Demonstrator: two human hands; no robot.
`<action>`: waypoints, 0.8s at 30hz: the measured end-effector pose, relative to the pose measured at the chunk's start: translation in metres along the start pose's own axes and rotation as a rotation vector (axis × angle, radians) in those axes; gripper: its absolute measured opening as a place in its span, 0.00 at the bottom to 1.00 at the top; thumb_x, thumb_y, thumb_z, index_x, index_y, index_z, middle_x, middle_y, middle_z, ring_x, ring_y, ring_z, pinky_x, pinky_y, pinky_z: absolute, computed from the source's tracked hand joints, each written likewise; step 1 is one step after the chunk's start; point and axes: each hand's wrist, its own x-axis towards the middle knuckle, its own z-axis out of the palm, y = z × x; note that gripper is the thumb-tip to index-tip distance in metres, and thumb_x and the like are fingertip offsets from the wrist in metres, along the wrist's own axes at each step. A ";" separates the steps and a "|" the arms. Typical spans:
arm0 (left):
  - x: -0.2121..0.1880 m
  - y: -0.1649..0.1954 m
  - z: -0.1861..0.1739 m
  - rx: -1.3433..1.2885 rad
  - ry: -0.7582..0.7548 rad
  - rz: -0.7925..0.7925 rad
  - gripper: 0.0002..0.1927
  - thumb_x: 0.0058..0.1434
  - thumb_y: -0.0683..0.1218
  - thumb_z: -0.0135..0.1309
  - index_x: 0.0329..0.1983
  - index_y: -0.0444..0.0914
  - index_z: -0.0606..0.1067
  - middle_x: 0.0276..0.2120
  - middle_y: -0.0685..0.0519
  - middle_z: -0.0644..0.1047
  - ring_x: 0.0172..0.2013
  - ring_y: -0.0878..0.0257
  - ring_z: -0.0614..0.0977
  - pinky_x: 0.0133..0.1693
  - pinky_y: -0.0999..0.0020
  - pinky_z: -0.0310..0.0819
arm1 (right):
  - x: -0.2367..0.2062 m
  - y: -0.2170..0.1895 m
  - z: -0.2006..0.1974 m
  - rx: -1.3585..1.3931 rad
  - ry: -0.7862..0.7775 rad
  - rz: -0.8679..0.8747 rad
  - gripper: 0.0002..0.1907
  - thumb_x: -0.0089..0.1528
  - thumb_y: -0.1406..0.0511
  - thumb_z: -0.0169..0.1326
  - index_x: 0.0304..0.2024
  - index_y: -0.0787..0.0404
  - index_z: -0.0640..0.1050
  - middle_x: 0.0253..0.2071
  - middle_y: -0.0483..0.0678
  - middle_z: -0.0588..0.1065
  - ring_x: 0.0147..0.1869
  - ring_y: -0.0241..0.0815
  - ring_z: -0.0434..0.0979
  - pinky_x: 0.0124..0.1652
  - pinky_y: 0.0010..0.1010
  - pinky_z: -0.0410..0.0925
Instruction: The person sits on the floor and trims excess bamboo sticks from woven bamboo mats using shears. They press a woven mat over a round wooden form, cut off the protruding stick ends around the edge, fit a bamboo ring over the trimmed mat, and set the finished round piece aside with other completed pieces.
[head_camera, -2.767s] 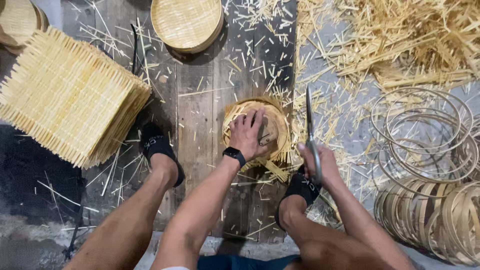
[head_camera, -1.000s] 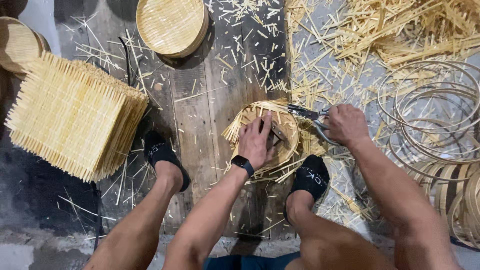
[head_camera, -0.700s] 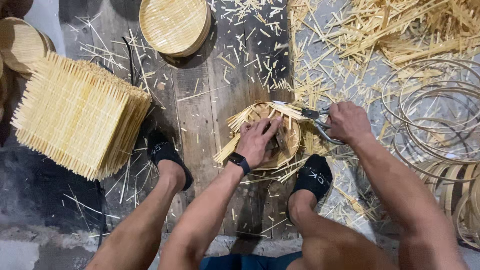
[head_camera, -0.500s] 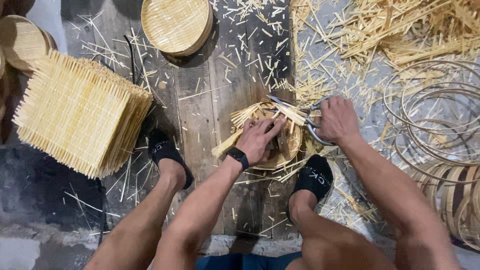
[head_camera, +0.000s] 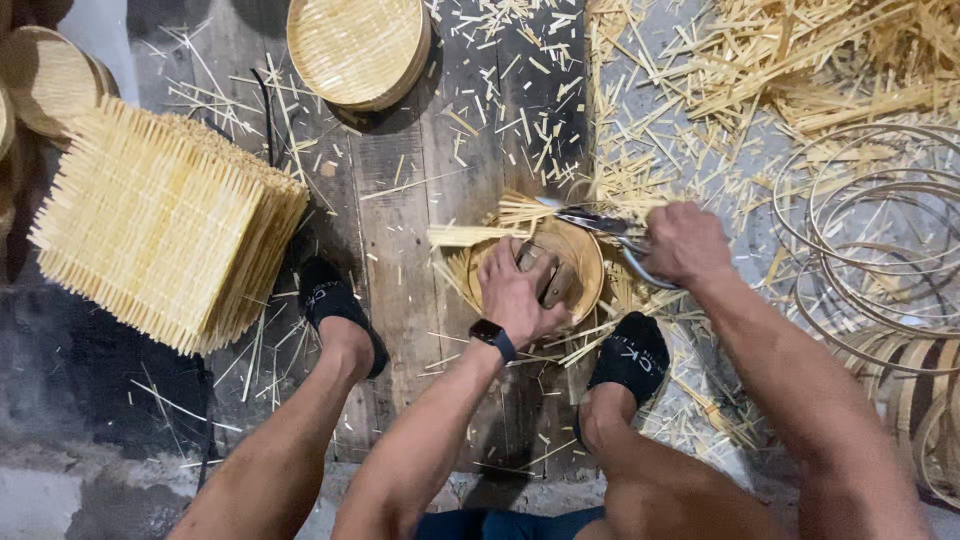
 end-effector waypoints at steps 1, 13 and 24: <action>0.000 -0.004 -0.003 0.012 -0.025 0.023 0.42 0.37 0.58 0.69 0.61 0.50 0.75 0.66 0.29 0.58 0.65 0.33 0.60 0.63 0.37 0.51 | -0.004 0.004 0.000 0.002 0.032 -0.032 0.20 0.60 0.52 0.54 0.43 0.61 0.78 0.39 0.55 0.75 0.44 0.49 0.76 0.47 0.43 0.72; 0.015 -0.024 -0.016 0.138 -0.282 0.251 0.45 0.32 0.58 0.71 0.60 0.52 0.77 0.65 0.37 0.60 0.66 0.39 0.62 0.60 0.41 0.54 | -0.006 0.003 -0.012 -0.047 -0.018 -0.047 0.25 0.62 0.46 0.49 0.41 0.59 0.81 0.39 0.53 0.74 0.43 0.46 0.74 0.42 0.40 0.73; 0.013 -0.028 -0.020 0.118 -0.169 0.457 0.56 0.35 0.62 0.72 0.71 0.52 0.64 0.69 0.39 0.60 0.65 0.33 0.61 0.61 0.34 0.49 | 0.002 0.003 0.012 0.037 0.102 -0.101 0.19 0.60 0.55 0.52 0.47 0.59 0.78 0.45 0.56 0.77 0.52 0.52 0.77 0.53 0.43 0.72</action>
